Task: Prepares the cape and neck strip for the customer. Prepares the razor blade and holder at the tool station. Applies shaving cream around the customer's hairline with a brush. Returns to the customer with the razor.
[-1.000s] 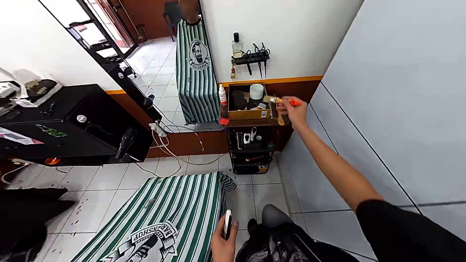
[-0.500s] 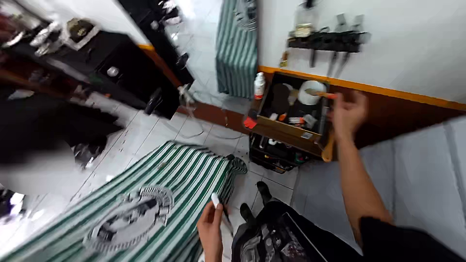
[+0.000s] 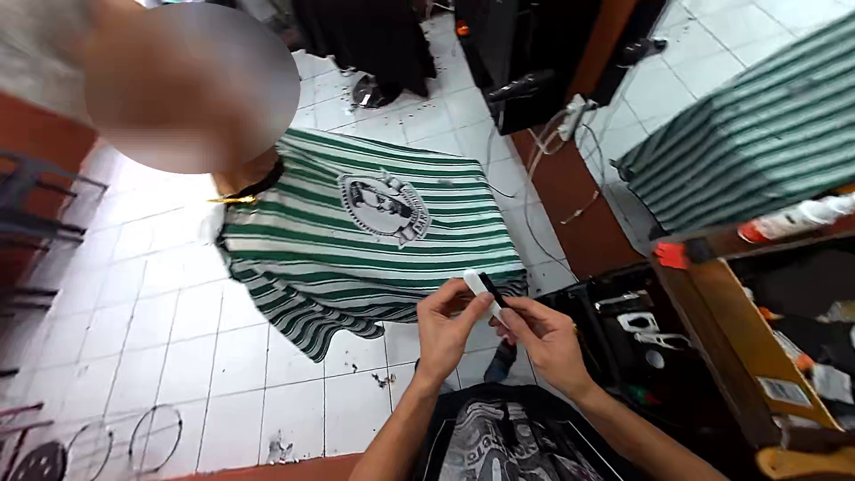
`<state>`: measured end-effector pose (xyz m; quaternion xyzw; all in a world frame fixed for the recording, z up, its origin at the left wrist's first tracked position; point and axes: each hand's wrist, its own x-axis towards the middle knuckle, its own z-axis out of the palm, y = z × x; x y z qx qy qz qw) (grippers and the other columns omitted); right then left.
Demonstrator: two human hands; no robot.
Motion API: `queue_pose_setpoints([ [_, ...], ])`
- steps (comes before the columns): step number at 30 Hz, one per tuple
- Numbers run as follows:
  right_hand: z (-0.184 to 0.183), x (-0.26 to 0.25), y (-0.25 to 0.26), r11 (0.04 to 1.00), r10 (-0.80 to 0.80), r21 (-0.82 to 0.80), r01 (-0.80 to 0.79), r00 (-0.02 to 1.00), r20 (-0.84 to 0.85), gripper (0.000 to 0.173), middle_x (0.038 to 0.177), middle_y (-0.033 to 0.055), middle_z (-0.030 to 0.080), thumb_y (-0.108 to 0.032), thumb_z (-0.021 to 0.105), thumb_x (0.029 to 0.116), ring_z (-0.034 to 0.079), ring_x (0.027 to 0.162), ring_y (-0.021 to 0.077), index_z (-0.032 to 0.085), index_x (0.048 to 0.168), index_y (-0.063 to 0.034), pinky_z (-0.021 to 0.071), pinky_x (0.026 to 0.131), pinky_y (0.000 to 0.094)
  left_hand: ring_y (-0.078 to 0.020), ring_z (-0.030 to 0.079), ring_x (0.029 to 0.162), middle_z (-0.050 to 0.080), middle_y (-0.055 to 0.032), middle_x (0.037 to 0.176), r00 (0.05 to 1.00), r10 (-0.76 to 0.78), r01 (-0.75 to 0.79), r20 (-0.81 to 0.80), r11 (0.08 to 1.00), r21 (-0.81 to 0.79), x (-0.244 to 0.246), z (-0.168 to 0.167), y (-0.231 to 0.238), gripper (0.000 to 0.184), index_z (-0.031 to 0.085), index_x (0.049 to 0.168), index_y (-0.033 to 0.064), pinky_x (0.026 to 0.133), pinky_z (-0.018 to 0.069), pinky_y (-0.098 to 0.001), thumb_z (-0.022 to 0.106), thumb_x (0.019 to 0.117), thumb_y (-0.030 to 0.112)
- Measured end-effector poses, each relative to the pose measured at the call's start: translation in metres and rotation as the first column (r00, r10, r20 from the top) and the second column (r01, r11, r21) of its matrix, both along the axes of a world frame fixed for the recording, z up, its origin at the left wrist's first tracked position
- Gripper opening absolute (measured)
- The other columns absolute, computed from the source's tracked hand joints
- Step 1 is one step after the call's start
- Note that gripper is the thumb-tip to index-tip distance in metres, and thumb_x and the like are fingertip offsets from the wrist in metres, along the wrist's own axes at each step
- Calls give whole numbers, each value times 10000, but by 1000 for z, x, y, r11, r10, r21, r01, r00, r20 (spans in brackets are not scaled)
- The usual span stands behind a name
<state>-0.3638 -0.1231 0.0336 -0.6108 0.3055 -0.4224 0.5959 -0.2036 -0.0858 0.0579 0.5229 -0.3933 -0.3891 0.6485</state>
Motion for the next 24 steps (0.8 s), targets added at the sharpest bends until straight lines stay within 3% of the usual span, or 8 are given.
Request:
queue_pose_setpoints([
  [4, -8, 51, 24, 991, 35, -132, -30, 999, 36, 209, 909, -32, 736, -125, 586, 1031, 638, 717, -24, 742, 1099, -5, 545, 633, 143, -91, 722, 868, 750, -54, 957, 988, 148, -144, 38, 986, -90, 39, -2, 50, 106, 755, 967, -29, 795, 626, -279, 739, 877, 24],
  [8, -10, 114, 57, 983, -25, -177, 57, 984, 174, 221, 1004, -43, 768, -222, 568, 1058, 721, 899, 55, 771, 1089, -139, 610, 816, 226, -88, 737, 919, 773, 0, 1021, 943, 320, -289, 97, 926, -242, 81, -8, 106, 113, 781, 1019, 109, 819, 628, -274, 749, 910, 102],
  [11, 9, 157, 66, 996, -43, -64, 65, 952, 302, 262, 1066, 48, 779, -265, 495, 1092, 739, 1032, 178, 723, 1093, -136, 591, 954, 327, -107, 748, 940, 779, 7, 1061, 919, 390, -343, 59, 865, -365, 131, -13, 144, 189, 781, 1105, 216, 823, 628, -263, 757, 928, 154],
  [14, 25, 191, 83, 999, -37, 39, 25, 943, 332, 259, 1078, 67, 781, -313, 377, 1126, 757, 971, 150, 575, 1163, -150, 599, 708, 214, -120, 747, 975, 775, -4, 1079, 923, 383, -325, 42, 833, -449, 177, -24, 165, 212, 774, 1135, 205, 832, 629, -264, 749, 934, 145],
  [15, 31, 200, 88, 995, -20, 95, -17, 928, 371, 253, 1092, 97, 779, -327, 354, 1130, 768, 964, 179, 528, 1181, -151, 590, 599, 211, -112, 744, 987, 775, 3, 1078, 928, 367, -307, 56, 843, -443, 187, -31, 166, 208, 774, 1132, 203, 846, 624, -261, 748, 934, 143],
  [17, 42, 214, 95, 976, -7, 195, -92, 891, 453, 272, 1130, 142, 765, -380, 348, 1124, 773, 981, 271, 491, 1215, -167, 627, 557, 303, -75, 731, 994, 777, 33, 1062, 934, 328, -252, 141, 885, -390, 201, -48, 163, 164, 778, 1095, 199, 875, 605, -246, 744, 938, 165],
  [20, 55, 231, 109, 939, 13, 282, -197, 840, 543, 277, 1154, 174, 749, -386, 361, 1116, 745, 1048, 380, 503, 1239, -182, 661, 717, 480, -76, 731, 997, 779, 6, 1046, 940, 253, -151, 229, 910, -386, 212, -67, 151, 120, 762, 1054, 117, 889, 602, -257, 737, 942, 151],
  [24, 59, 254, 116, 903, 29, 297, -312, 732, 681, 268, 1150, 157, 733, -351, 409, 1104, 698, 1148, 374, 568, 1268, -210, 587, 947, 536, -55, 710, 1042, 757, -11, 1071, 906, 278, -88, 320, 861, -500, 224, -68, 120, 100, 686, 1045, 68, 921, 586, -239, 691, 965, 127],
])
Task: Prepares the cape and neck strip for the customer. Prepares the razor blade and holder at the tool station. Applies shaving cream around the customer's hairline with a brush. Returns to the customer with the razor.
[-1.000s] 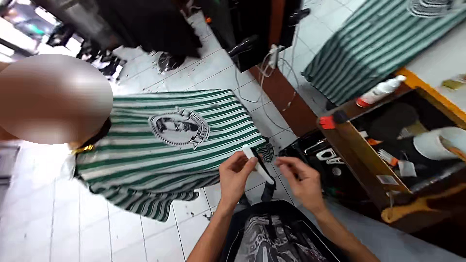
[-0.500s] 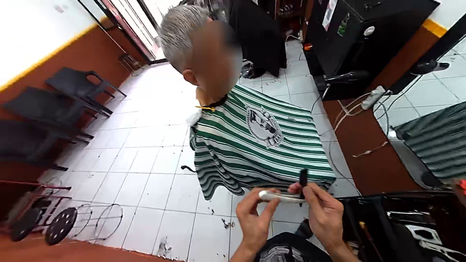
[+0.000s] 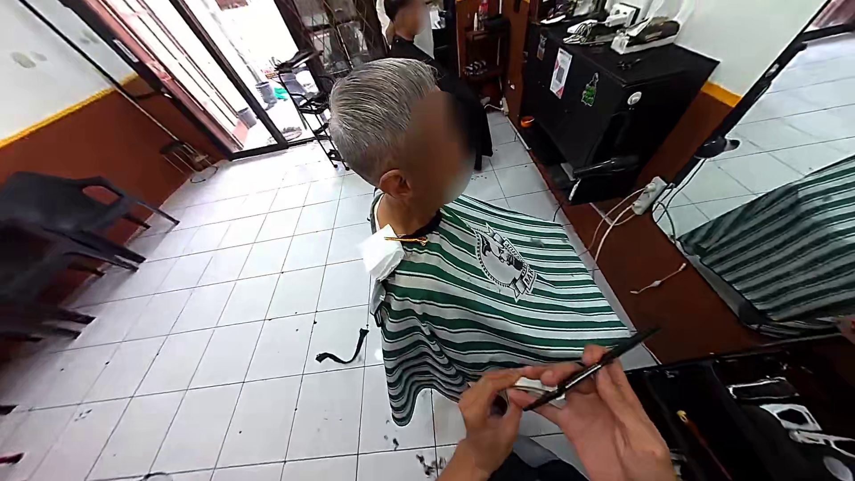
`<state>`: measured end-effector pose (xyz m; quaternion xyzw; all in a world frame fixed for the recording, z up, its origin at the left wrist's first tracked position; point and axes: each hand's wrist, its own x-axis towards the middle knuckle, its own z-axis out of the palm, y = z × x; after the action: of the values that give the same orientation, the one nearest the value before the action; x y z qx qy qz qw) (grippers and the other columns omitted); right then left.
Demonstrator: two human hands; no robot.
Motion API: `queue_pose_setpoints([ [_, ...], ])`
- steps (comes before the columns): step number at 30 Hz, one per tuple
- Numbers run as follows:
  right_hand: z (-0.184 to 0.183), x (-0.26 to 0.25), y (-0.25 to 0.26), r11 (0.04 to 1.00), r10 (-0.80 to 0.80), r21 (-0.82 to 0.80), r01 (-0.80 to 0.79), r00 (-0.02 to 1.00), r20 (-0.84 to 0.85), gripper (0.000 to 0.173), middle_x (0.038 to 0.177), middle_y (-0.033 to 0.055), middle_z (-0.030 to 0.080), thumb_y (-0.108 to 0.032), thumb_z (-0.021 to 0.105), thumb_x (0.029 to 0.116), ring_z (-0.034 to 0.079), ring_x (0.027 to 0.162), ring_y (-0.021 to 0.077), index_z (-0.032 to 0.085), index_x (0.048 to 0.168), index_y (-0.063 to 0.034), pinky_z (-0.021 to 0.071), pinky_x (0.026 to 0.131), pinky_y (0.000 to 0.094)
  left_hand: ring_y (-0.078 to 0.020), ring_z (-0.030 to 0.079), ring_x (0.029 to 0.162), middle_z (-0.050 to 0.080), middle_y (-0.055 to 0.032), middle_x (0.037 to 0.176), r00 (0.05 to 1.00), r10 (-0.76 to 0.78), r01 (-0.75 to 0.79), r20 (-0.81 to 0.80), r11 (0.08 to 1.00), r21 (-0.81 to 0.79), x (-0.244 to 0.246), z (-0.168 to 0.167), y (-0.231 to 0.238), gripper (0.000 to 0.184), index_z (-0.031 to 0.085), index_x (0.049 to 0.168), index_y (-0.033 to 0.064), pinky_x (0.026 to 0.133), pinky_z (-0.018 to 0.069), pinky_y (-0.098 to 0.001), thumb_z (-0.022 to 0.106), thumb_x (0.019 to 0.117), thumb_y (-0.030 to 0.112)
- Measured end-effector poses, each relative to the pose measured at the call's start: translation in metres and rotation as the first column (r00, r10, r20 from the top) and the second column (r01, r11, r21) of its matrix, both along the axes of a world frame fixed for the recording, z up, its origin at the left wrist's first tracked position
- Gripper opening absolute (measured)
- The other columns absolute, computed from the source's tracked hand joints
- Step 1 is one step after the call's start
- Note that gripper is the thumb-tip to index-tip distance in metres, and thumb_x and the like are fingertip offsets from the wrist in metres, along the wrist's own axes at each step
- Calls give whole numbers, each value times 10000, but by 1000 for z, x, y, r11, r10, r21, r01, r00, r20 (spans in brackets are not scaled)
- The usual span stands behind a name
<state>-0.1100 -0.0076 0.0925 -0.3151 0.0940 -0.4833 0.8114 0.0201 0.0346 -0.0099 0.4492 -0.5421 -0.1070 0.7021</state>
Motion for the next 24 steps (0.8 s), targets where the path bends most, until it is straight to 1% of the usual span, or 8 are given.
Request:
queue_pose_setpoints([
  [3, 4, 13, -8, 999, -25, -24, 25, 999, 21, 230, 1045, 111, 729, -282, 447, 1098, 733, 1047, 307, 597, 1228, -168, 604, 934, 506, -66, 715, 1002, 749, -67, 1025, 996, -39, 39, 79, 999, -8, -7, -8, -16, 130, 648, 1030, 21, 885, 584, -225, 703, 920, 61],
  [5, 6, 19, -14, 996, -46, -77, 42, 998, -51, 226, 963, 50, 726, -310, 478, 1084, 738, 906, 203, 632, 1206, -200, 632, 814, 382, -149, 730, 1023, 747, -139, 1057, 990, -101, 95, 97, 993, 65, 2, -4, -19, 175, 662, 1054, -18, 896, 602, -288, 706, 946, 113],
  [7, 10, 22, -22, 987, -60, -153, 49, 996, -66, 241, 925, 39, 735, -331, 504, 1071, 731, 822, 164, 665, 1193, -199, 621, 732, 318, -218, 713, 1109, 735, -186, 1146, 984, -92, 72, 154, 988, 135, 31, 12, -21, 300, 712, 1082, -45, 963, 592, -351, 732, 955, 225],
  [9, 14, 21, -32, 970, -93, -235, 68, 991, -97, 253, 930, 28, 732, -332, 508, 1070, 718, 814, 142, 683, 1184, -189, 607, 745, 290, -218, 688, 1161, 729, -172, 1179, 971, 53, -93, 232, 982, 164, 72, 28, -18, 313, 724, 1115, -26, 1015, 562, -361, 708, 968, 251],
  [12, 20, 22, -49, 936, -178, -330, 120, 972, -151, 233, 956, 14, 734, -301, 548, 1056, 710, 825, 124, 704, 1185, -184, 596, 746, 265, -205, 699, 1105, 740, -163, 1123, 876, 351, -420, 329, 893, 165, 144, 53, -19, 236, 736, 1077, -31, 966, 567, -356, 602, 1002, 148],
  [16, 27, 27, -77, 838, -375, -489, 241, 906, -198, 236, 1037, -10, 738, -292, 568, 1050, 708, 865, 108, 710, 1218, -206, 597, 760, 248, -224, 685, 1125, 717, -180, 1169, 795, 468, -543, 386, 832, 111, 216, 87, -38, 236, 723, 1105, -45, 955, 574, -386, 592, 995, 118],
  [21, 54, 39, -105, 568, -678, -736, 368, 717, -165, 241, 1098, -36, 726, -295, 564, 1055, 693, 913, 96, 714, 1229, -224, 585, 796, 248, -231, 589, 1299, 630, -142, 1361, 847, 359, -370, 392, 928, -51, 262, 141, -83, 328, 657, 1283, 23, 1043, 534, -430, 637, 995, 178],
  [24, 77, 40, -113, 487, -728, -771, 410, 679, -99, 227, 1040, -16, 723, -306, 573, 1049, 685, 873, 113, 709, 1184, -185, 577, 769, 261, -258, 585, 1306, 639, -79, 1374, 965, 150, -117, 217, 981, -154, 293, 189, -61, 328, 619, 1305, 74, 1088, 497, -477, 607, 1003, 202],
])
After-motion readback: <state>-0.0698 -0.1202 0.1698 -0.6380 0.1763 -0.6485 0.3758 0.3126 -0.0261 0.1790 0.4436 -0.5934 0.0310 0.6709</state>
